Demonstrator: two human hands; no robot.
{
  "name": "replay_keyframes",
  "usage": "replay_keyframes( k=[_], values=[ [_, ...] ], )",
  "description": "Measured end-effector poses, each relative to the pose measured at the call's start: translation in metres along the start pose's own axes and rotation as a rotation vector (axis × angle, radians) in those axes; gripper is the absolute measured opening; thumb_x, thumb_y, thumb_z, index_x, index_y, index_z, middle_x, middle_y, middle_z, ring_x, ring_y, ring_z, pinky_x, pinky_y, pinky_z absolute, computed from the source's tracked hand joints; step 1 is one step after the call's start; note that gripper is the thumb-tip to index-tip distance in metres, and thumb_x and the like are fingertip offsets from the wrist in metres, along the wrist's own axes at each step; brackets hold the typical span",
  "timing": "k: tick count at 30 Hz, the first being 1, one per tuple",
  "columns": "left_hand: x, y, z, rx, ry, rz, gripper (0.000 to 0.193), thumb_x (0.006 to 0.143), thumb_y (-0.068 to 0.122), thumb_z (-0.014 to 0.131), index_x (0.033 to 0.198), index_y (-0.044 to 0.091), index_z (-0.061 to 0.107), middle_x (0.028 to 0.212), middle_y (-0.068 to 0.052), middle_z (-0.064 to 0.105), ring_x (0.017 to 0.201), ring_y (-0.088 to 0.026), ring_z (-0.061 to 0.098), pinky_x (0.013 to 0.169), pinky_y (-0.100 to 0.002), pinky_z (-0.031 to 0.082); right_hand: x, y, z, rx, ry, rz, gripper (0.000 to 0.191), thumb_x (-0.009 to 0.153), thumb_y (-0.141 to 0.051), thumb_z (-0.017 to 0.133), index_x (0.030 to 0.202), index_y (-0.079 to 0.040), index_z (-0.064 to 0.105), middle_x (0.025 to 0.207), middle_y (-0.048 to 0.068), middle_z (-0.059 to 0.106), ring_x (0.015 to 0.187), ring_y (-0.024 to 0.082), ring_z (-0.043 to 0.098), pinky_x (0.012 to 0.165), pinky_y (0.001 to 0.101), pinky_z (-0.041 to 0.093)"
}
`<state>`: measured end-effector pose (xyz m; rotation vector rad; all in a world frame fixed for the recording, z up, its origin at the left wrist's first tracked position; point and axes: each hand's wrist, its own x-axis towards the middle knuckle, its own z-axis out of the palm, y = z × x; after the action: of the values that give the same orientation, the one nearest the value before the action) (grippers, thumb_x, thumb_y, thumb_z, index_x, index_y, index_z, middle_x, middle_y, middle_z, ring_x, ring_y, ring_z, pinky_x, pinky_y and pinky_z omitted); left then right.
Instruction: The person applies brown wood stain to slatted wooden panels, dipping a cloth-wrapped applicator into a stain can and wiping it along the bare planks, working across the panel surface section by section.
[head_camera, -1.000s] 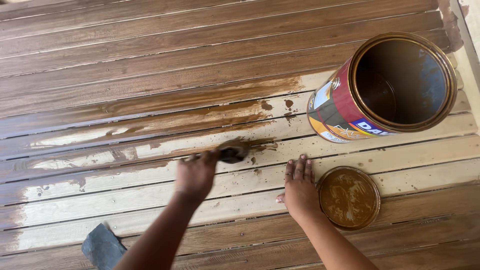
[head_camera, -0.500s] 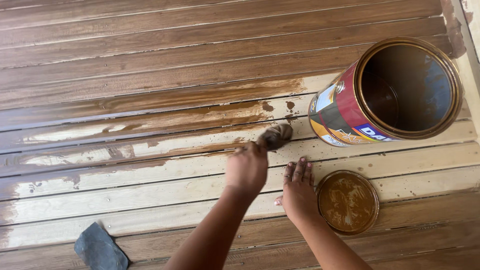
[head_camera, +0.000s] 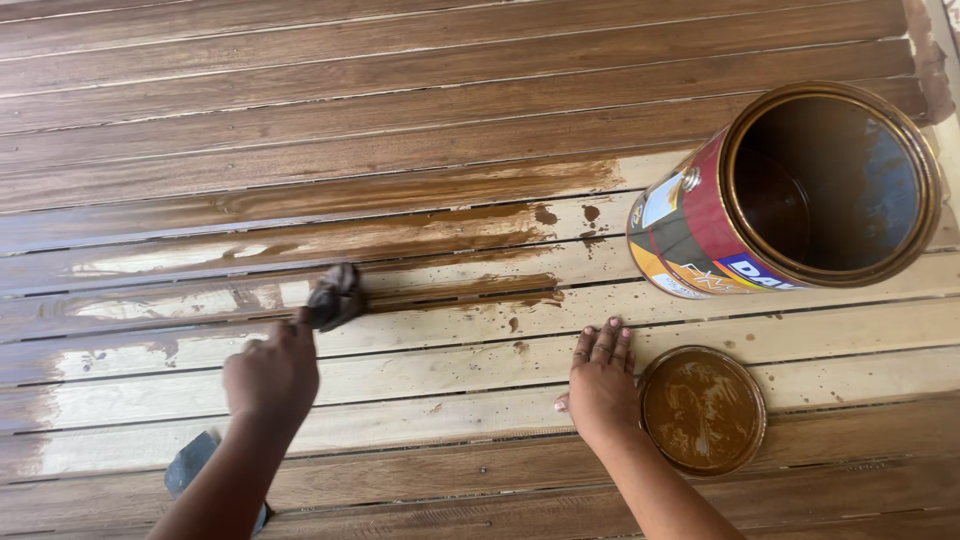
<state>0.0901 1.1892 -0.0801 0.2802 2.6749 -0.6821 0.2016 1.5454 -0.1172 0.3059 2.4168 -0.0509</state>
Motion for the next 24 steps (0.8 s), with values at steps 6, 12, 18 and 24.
replay_keyframes(
  k=[6, 12, 18, 24],
  values=[
    [-0.017, 0.061, -0.033, -0.455, -0.284, -0.338, 0.034, 0.112, 0.027, 0.035, 0.121, 0.002, 0.057, 0.092, -0.013, 0.075, 0.068, -0.021, 0.073, 0.053, -0.033, 0.055, 0.008, -0.002, 0.004, -0.021, 0.085, -0.007, 0.114, 0.081, -0.044, 0.082, 0.154, 0.011, 0.014, 0.158, 0.043, 0.005, 0.150, 0.054, 0.011, 0.122, 0.0537, 0.020],
    [-0.018, 0.178, -0.055, -0.311, -0.145, 0.153, 0.031, 0.105, 0.019, 0.043, 0.125, -0.004, 0.051, 0.098, -0.015, 0.068, 0.060, -0.013, 0.066, 0.046, -0.026, 0.054, 0.007, -0.002, 0.006, -0.067, 0.041, 0.005, 0.118, 0.078, -0.049, 0.082, 0.155, 0.010, 0.014, 0.159, 0.042, 0.007, 0.151, 0.053, 0.013, 0.123, 0.0528, 0.023],
    [0.004, 0.093, -0.016, -0.250, 0.006, 0.044, 0.031, 0.106, 0.030, 0.037, 0.112, 0.009, 0.058, 0.104, -0.011, 0.067, 0.083, -0.027, 0.070, 0.063, -0.046, 0.058, 0.006, -0.002, 0.002, -0.071, 0.057, -0.002, 0.119, 0.078, -0.049, 0.083, 0.154, 0.010, 0.014, 0.158, 0.043, 0.006, 0.150, 0.054, 0.012, 0.122, 0.0528, 0.023],
    [0.001, -0.026, 0.014, -0.091, -0.092, -0.219, 0.035, 0.109, 0.028, 0.032, 0.116, 0.010, 0.061, 0.089, -0.011, 0.073, 0.068, -0.024, 0.071, 0.051, -0.041, 0.056, 0.003, -0.002, 0.001, -0.038, 0.042, 0.007, 0.119, 0.079, -0.048, 0.083, 0.155, 0.010, 0.012, 0.159, 0.043, 0.005, 0.151, 0.053, 0.011, 0.122, 0.0529, 0.023]
  ],
)
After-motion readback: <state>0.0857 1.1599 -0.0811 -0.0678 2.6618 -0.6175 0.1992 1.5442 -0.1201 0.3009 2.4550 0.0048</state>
